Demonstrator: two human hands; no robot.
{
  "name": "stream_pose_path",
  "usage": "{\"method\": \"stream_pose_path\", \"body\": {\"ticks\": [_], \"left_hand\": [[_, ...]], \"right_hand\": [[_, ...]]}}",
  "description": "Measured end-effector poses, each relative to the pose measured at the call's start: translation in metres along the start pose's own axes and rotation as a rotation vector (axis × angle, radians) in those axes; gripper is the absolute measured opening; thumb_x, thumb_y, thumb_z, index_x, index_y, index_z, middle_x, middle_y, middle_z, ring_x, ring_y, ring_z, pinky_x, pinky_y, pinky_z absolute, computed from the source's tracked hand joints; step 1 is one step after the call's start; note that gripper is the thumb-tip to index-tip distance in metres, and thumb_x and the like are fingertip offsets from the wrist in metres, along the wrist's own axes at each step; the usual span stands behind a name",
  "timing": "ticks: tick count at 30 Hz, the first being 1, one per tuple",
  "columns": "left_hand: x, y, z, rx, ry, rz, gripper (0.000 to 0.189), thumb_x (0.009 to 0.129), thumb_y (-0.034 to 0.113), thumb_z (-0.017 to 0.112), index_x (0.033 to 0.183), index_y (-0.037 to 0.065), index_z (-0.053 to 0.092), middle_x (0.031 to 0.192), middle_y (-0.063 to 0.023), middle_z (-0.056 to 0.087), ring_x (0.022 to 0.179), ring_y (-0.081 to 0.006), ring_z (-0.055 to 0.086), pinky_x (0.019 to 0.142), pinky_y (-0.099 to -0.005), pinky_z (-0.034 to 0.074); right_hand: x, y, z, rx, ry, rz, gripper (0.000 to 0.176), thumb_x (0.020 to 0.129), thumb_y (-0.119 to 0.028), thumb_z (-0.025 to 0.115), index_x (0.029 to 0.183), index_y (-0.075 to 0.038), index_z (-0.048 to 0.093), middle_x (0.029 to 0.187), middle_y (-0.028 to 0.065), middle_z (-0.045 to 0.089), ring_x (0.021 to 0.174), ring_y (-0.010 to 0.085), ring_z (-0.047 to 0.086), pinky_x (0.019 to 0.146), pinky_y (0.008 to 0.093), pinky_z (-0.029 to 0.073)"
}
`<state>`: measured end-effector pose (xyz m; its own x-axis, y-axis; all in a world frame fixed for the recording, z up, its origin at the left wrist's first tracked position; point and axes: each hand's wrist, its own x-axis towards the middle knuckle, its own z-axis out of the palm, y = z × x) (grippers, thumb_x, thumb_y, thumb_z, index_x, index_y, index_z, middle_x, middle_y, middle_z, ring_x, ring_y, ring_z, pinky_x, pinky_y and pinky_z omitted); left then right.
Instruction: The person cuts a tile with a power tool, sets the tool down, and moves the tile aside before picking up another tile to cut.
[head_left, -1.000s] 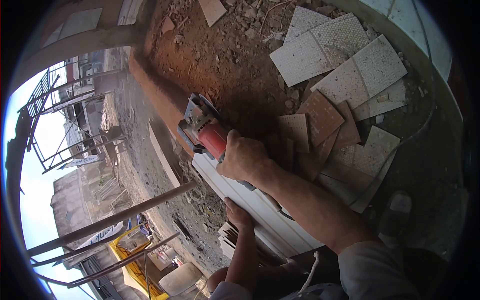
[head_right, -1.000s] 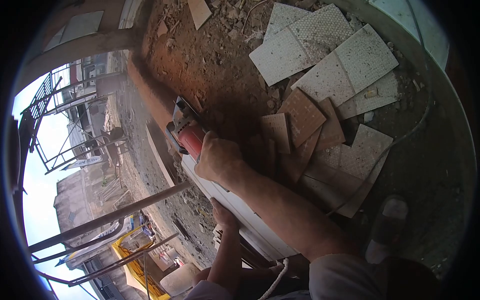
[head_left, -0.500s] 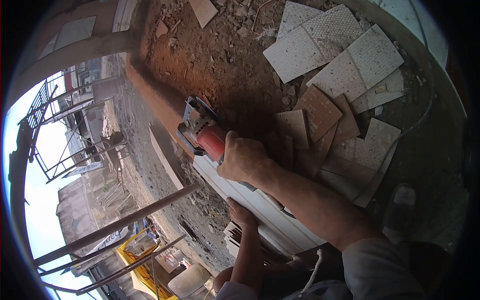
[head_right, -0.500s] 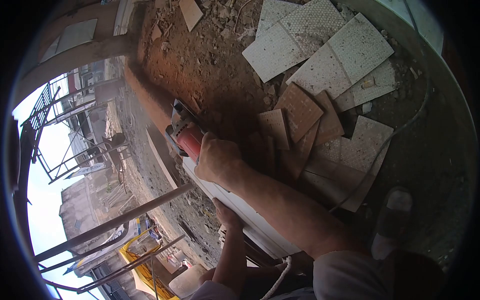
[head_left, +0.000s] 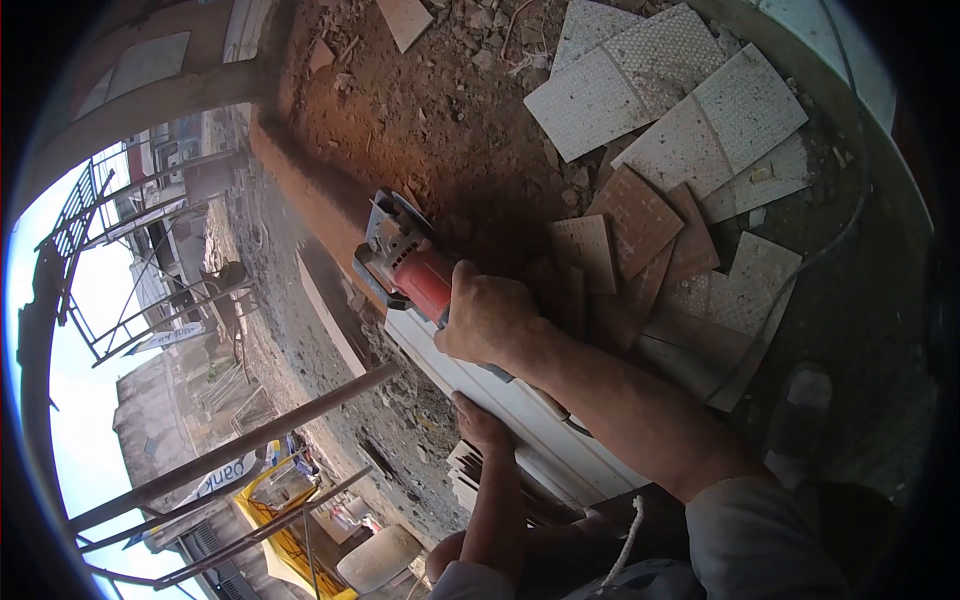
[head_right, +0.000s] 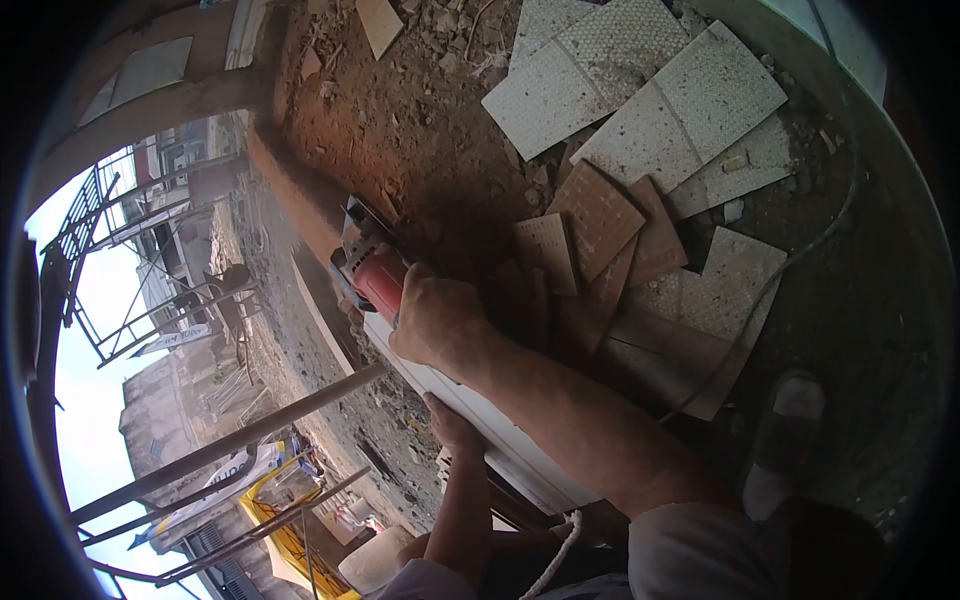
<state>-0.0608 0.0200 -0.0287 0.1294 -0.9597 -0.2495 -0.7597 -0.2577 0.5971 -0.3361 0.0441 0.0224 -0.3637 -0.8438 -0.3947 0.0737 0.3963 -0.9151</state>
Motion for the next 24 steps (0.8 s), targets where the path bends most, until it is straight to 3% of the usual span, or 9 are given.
{"method": "stream_pose_path", "body": {"ticks": [24], "left_hand": [[0.003, -0.004, -0.001, -0.098, -0.032, -0.011, 0.075, 0.102, 0.056, 0.031, 0.133, -0.01, 0.05, 0.127, -0.0245, 0.058, 0.112, -0.033, 0.06, 0.097, -0.0384, 0.048]], "right_hand": [[-0.008, 0.004, 0.002, 0.007, 0.02, -0.009, 0.056, 0.071, -0.025, 0.072, 0.107, 0.011, 0.048, 0.089, 0.0301, 0.067, 0.085, 0.0382, 0.071, 0.081, 0.0406, 0.057]]}}
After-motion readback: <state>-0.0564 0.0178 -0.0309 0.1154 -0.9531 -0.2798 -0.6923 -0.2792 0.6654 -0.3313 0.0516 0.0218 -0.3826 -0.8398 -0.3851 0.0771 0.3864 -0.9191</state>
